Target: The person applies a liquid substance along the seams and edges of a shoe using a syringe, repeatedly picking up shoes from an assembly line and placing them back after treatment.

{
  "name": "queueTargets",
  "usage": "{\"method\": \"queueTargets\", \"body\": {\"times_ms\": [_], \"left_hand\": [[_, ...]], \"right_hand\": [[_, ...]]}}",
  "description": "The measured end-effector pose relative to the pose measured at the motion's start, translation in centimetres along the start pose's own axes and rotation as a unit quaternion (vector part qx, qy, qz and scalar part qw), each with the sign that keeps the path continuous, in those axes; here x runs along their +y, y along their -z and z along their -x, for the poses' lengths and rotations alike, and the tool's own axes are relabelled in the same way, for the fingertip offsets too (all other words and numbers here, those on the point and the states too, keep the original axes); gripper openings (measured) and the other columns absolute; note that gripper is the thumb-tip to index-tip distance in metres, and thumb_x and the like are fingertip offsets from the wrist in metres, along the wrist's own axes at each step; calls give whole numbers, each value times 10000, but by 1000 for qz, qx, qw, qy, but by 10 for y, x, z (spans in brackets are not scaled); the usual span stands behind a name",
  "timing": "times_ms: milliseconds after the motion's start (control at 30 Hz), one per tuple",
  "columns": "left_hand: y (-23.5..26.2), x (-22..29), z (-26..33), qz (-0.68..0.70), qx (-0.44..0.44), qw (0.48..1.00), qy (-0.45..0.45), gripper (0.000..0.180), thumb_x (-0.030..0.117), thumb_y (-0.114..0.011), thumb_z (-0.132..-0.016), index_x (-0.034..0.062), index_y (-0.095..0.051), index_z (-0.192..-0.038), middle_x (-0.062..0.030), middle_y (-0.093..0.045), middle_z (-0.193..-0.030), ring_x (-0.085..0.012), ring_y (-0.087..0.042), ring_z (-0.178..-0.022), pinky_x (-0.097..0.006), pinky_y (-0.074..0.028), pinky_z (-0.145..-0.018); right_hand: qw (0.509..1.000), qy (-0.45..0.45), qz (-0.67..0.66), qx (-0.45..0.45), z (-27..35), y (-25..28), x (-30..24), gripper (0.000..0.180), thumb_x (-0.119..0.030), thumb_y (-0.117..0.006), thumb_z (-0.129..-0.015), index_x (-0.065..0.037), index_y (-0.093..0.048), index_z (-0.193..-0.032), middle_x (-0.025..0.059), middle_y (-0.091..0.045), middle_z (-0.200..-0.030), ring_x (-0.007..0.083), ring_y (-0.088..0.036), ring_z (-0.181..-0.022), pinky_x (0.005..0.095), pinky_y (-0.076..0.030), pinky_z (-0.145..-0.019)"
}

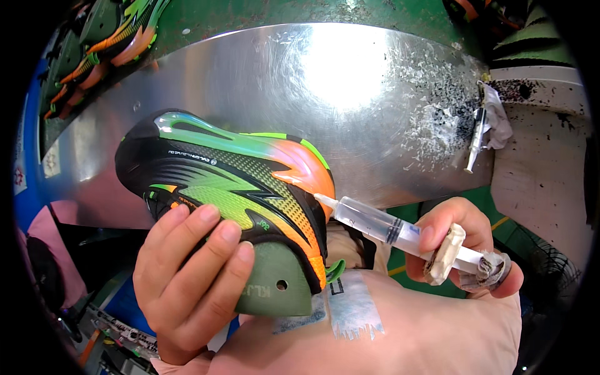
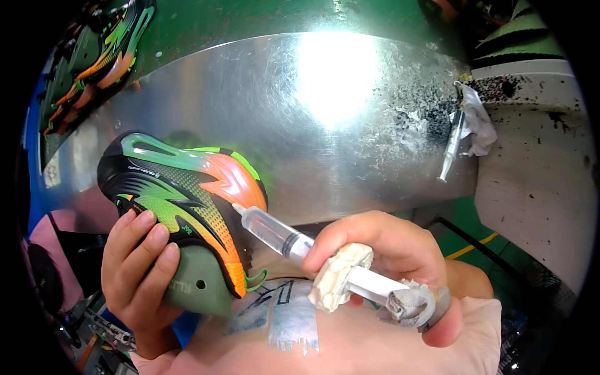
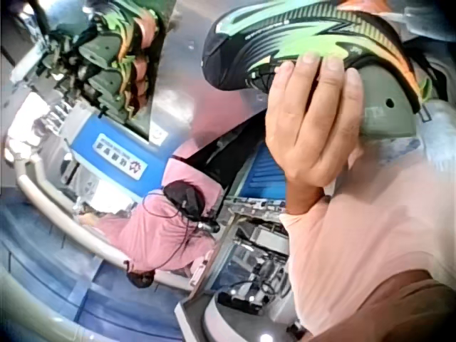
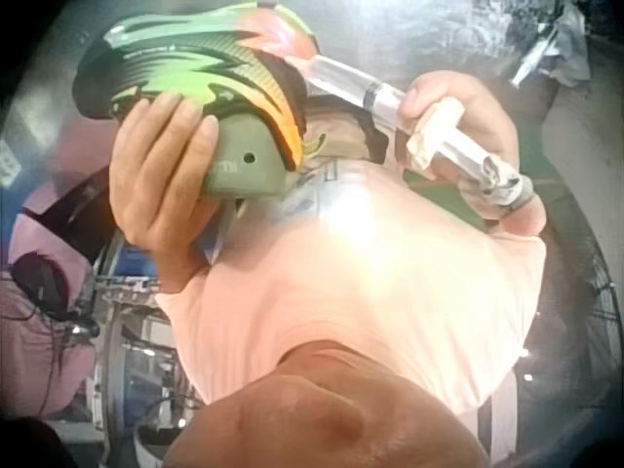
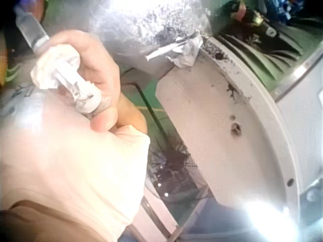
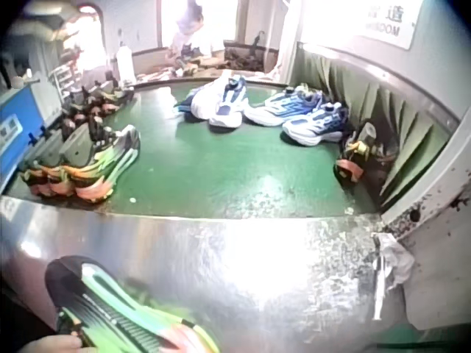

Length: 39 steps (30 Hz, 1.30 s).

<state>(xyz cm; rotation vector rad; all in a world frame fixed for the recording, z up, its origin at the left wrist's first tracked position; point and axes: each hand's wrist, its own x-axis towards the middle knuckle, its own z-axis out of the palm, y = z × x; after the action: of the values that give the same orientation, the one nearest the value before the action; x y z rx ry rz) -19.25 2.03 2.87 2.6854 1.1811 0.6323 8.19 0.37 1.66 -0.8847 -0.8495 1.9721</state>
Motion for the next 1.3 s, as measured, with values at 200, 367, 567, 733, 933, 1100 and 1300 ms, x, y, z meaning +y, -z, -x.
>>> {"method": "queueTargets", "body": {"times_ms": [200, 367, 567, 733, 933, 1100, 1300], "left_hand": [[27, -28, -36, -22, -66, 994, -83, 458, 193, -721, -693, -25, -588, -1073, -207, -630, -971, -336, -635, -852, -468, -517, -805], [39, -43, -96, -91, -253, 960, -70, 720, 240, -751, -618, -74, -520, -1223, -167, -593, -840, -271, -580, -698, -321, -452, -659], [32, -39, -96, -7, -160, 978, 134, 544, 148, -686, -688, -42, -568, -1184, -254, -621, -1052, -357, -554, -1101, -391, -338, -1003], [36, -40, -89, -21, -135, 968, 210, 486, 146, -667, -713, -57, -583, -1146, -265, -580, -1153, -352, -529, -1133, -381, -332, -1009], [34, -56, -83, 69, -119, 955, 262, 456, 131, -633, -766, -54, -562, -1177, -210, -564, -1188, -280, -534, -1116, -353, -367, -980], [65, -80, -38, 261, -62, 886, 379, 555, 173, -607, -818, -14, -454, -1317, -80, -524, -1018, -151, -501, -899, -290, -396, -773], [103, -97, -8, -168, -162, 964, 124, 876, 182, -761, -487, -5, -473, -1293, -92, -537, -962, -218, -519, -808, -313, -437, -709]], "right_hand": [[977, 49, -203, -33, -3, -3, 28, 1201, -784, -616, -581, 158, -301, -1255, 87, -521, -920, 56, -434, -700, 172, -353, -614], [973, -2, -223, 57, -9, -12, 34, 1156, -770, -612, -572, 88, -315, -1287, 60, -482, -889, 64, -379, -705, 188, -324, -620], [974, 89, -208, -22, -18, -19, 54, 1131, -686, -687, -599, 89, -277, -1315, 81, -486, -1010, 93, -438, -840, 209, -375, -714], [960, 204, -145, -129, -20, -13, 69, 1124, -615, -750, -621, 89, -246, -1337, 98, -489, -1110, 117, -487, -953, 226, -417, -792], [952, 276, 123, -56, -28, -2, 53, 982, -561, -766, -638, 52, -356, -1287, 130, -552, -1057, 155, -579, -877, 261, -483, -709], [716, 194, 671, 12, -39, 10, 19, 725, -504, -724, -643, -173, -508, -1250, 115, -530, -990, 279, -575, -819, 339, -487, -627], [596, 121, 743, 277, 5, 46, 0, 681, -305, -818, -575, -172, -555, -1189, 93, -496, -984, 275, -557, -845, 367, -491, -701]]}}
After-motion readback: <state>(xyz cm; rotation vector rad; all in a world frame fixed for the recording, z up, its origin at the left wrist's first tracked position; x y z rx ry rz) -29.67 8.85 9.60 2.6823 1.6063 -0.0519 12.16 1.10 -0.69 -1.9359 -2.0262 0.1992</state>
